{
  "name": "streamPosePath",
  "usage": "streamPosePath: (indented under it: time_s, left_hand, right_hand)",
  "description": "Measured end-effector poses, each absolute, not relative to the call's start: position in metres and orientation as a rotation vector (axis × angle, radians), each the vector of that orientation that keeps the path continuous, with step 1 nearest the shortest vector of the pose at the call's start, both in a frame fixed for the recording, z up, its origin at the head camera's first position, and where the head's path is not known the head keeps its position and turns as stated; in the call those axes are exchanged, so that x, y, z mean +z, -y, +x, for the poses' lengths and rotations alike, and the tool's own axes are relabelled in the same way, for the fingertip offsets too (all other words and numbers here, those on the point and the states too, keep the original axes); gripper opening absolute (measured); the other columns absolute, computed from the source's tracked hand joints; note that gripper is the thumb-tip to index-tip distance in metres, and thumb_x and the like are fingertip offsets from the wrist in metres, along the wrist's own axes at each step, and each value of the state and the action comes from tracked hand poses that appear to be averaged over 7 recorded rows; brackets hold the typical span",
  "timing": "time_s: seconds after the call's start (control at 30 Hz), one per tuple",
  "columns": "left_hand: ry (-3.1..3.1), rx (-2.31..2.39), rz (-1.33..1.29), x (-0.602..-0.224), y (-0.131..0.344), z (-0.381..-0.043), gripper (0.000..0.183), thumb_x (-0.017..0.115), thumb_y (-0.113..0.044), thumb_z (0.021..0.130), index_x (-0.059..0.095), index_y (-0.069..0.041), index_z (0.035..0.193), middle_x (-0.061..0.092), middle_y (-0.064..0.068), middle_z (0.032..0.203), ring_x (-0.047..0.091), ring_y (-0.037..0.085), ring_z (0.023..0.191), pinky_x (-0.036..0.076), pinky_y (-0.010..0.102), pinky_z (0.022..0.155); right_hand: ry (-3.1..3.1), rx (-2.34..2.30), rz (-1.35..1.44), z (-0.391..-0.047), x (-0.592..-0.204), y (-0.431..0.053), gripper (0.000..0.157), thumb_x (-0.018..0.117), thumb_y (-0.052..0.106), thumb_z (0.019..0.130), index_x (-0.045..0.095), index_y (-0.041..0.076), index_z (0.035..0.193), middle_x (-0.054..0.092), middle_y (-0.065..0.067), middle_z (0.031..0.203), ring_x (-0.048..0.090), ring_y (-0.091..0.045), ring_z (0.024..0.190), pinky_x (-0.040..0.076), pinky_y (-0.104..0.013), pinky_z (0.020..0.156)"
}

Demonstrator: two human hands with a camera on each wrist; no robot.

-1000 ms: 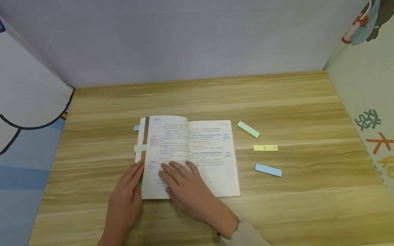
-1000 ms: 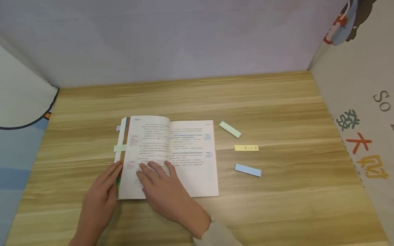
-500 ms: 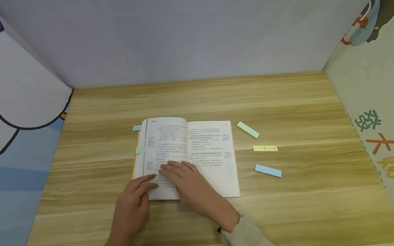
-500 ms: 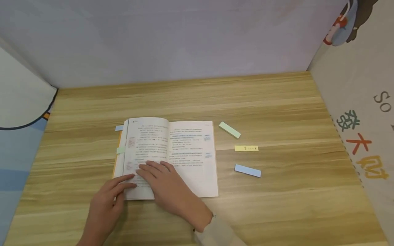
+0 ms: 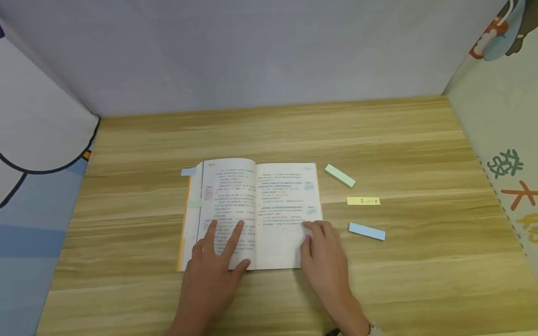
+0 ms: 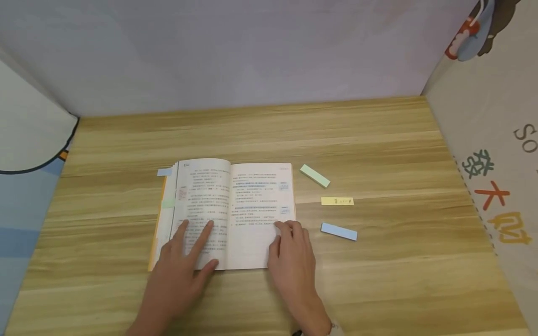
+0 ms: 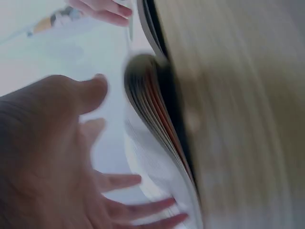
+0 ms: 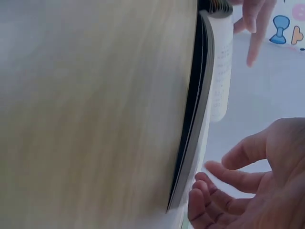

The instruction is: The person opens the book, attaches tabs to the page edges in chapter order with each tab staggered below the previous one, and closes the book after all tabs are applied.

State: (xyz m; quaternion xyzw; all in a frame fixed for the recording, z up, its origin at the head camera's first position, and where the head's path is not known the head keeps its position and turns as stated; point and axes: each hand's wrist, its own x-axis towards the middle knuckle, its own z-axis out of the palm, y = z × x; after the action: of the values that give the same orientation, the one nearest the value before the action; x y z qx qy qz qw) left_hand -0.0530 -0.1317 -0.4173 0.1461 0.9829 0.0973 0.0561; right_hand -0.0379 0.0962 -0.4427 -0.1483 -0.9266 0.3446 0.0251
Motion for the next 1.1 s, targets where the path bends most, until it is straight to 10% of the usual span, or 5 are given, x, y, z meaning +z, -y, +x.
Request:
streamPosePath:
  time_s: [0.43,1.1]
  left_hand:
    - [-2.871,0.105,0.426,-0.414,0.104,-0.042,0.075,0.066,-0.061,0.094,0.033,-0.05,0.16,0.019,0.037,0.167,0.042,0.071,0.135,0.054,0.07,0.093]
    - [-2.965,0.039,0.478,-0.415,0.1,-0.041,0.072,0.078,-0.054,0.086,0.05,-0.046,0.152,0.031,0.04,0.16,0.048,0.072,0.127,0.055,0.069,0.085]
  right_hand:
    - [2.928,1.079,-0.676,-0.026,-0.439,-0.115,0.039,0.057,0.01,0.099,0.065,-0.002,0.135,0.064,-0.02,0.126,0.062,-0.036,0.111,0.054,-0.049,0.08]
    - [2.734,1.281,-0.66,-0.025,-0.425,-0.113,0.032,0.058,0.004,0.099,0.067,-0.003,0.128,0.065,-0.015,0.115,0.058,-0.03,0.101,0.047,-0.04,0.083]
